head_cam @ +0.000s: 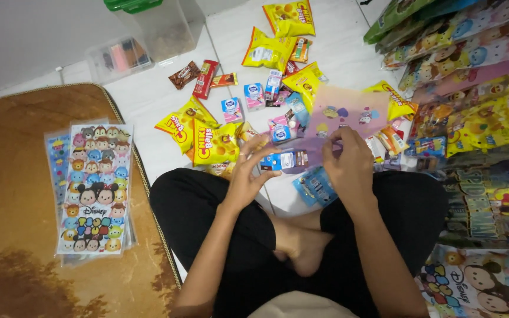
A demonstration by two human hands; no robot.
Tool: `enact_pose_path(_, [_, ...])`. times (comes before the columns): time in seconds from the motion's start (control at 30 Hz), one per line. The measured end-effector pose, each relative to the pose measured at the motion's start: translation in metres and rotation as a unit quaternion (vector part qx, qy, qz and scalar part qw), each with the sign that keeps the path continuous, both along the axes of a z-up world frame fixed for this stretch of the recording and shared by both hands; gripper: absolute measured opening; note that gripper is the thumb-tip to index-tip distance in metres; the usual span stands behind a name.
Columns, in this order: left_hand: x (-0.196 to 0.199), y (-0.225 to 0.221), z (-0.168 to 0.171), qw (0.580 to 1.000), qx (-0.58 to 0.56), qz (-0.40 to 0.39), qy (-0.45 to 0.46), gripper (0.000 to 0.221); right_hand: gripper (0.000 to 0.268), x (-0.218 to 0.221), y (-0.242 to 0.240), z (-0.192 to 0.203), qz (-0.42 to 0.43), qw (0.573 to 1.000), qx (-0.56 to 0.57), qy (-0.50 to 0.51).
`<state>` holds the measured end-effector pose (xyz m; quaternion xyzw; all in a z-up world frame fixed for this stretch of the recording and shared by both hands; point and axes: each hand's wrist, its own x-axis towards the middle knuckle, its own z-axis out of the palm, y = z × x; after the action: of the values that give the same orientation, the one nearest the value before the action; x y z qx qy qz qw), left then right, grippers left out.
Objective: Assembling a gift or snack bag by selecting various small snack packets and sticker sheets and placing them into a plastic bag.
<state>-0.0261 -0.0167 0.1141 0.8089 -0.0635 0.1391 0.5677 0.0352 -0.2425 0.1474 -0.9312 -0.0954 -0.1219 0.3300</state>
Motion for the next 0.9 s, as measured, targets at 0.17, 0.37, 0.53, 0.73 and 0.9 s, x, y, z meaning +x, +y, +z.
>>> enact_pose_path(0.17, [-0.001, -0.006, -0.036, 0.985, -0.16, -0.03, 0.055, 0.041, 0.005, -0.003, 0.008, 0.009, 0.024, 0.998, 0.043, 0.049])
enact_pose_path(0.37, [-0.005, -0.008, -0.052, 0.971, -0.222, -0.057, 0.072, 0.048, 0.01, -0.004, 0.006, -0.003, 0.025, 0.995, 0.023, 0.089])
enact_pose_path(0.53, [-0.004, -0.001, -0.049, 0.975, -0.208, -0.029, 0.079, 0.05, 0.009, -0.006, 0.006, 0.013, 0.044, 0.995, 0.008, 0.092])
enact_pose_path(0.73, [-0.008, 0.003, -0.059, 0.943, -0.286, -0.022, 0.167, 0.049, 0.088, -0.015, 0.007, 0.071, 0.205, 0.941, 0.085, 0.257])
enact_pose_path(0.9, [-0.018, 0.005, -0.02, 0.927, -0.318, -0.086, 0.18, 0.09, 0.028, -0.012, -0.016, 0.038, 0.139, 0.978, 0.061, 0.14])
